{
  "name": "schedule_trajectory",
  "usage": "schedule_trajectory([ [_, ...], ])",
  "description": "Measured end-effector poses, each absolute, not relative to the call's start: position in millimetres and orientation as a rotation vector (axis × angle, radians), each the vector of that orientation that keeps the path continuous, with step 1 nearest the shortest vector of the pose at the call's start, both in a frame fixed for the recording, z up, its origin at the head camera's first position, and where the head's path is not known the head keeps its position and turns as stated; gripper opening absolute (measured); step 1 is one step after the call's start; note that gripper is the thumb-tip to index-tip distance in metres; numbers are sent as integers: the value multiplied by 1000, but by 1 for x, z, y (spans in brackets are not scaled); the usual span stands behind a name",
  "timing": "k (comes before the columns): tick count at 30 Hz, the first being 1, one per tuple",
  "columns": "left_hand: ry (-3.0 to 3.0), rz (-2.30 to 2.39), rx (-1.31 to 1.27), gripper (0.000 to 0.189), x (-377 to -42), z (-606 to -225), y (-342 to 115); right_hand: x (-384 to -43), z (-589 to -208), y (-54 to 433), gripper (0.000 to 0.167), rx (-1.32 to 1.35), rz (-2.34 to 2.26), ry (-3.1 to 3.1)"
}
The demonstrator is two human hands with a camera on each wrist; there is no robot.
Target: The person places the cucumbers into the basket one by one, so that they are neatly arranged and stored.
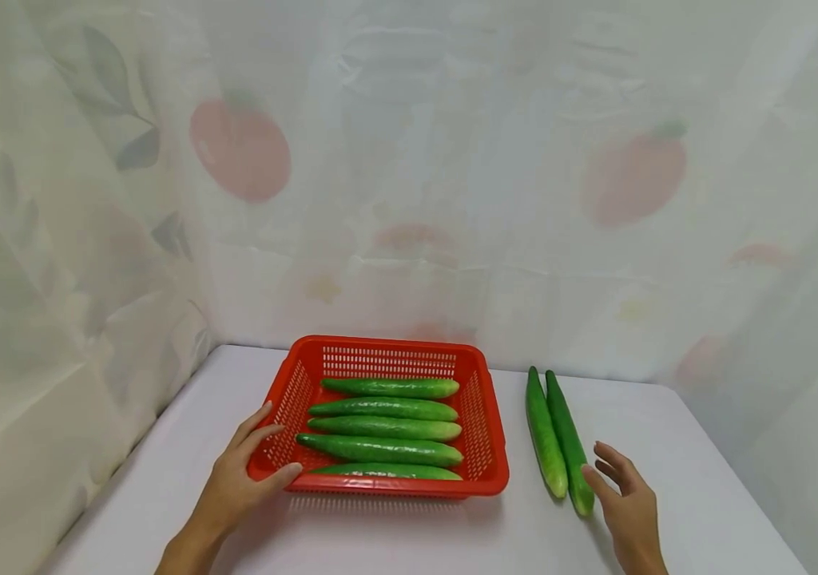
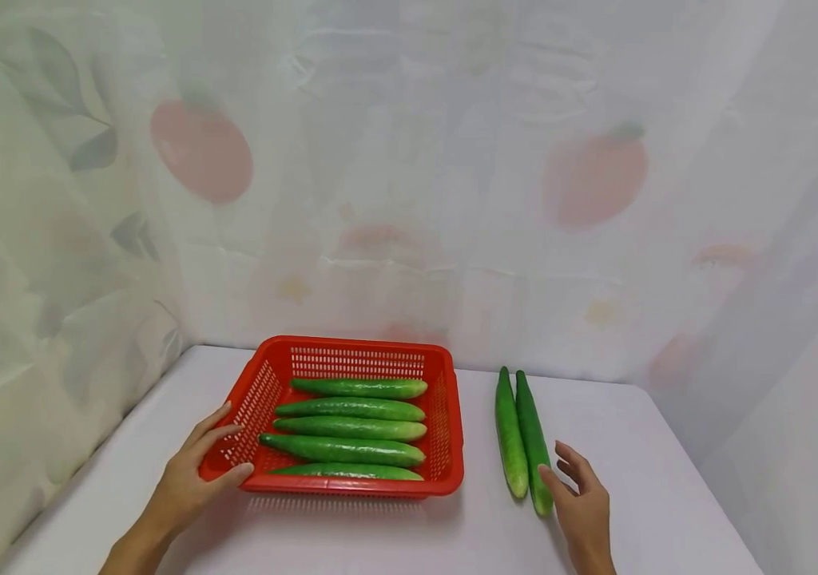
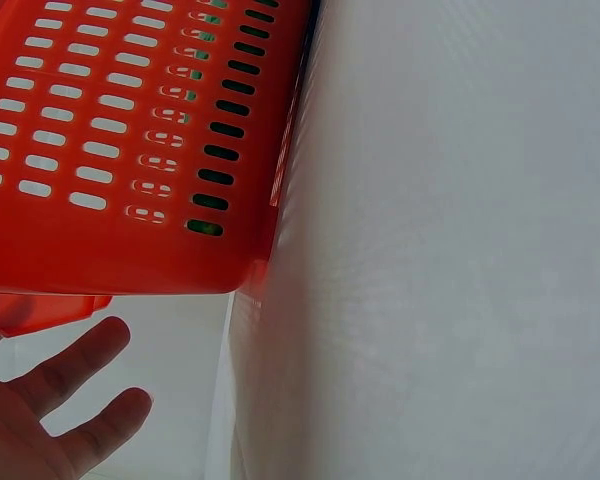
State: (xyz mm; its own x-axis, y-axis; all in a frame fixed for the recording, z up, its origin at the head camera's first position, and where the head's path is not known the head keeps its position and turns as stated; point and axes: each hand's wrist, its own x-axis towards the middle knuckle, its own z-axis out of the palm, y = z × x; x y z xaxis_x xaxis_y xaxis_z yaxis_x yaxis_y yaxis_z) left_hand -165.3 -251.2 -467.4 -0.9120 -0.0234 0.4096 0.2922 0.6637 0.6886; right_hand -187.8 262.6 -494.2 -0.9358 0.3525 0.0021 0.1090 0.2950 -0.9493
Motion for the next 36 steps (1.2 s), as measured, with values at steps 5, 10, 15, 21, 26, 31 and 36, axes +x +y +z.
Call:
schedule_trajectory([
  [5, -2489, -1128, -216, 53, -166, -467, -250, -185, -501, 267, 62, -391, 1694, -2387],
  [10, -2490, -1120, -225, 53, -166, -465, -249, -185, -511, 272, 64, -314, 1664, -2441],
  [15, -2498, -1121, -215, 53, -165, -464, -249, -188, -519, 271, 67, -266, 1615, -2494],
  [21, -2502, -1127, -214, 53, -166, -463, -250, -187, -523, 265, 64, -251, 1515, -2557],
  [26, -2496, -1132, -217, 53, -165, -463, -251, -187, -530, 261, 64, -204, 1337, -2611],
  [31, -2502, -1130, -217, 53, -166, -464, -250, -187, -535, 259, 62, -220, 1178, -2585],
  [36, -2511, -1129, -205, 53, -166, -464, -250, -186, -536, 259, 53, -327, 1049, -2521],
])
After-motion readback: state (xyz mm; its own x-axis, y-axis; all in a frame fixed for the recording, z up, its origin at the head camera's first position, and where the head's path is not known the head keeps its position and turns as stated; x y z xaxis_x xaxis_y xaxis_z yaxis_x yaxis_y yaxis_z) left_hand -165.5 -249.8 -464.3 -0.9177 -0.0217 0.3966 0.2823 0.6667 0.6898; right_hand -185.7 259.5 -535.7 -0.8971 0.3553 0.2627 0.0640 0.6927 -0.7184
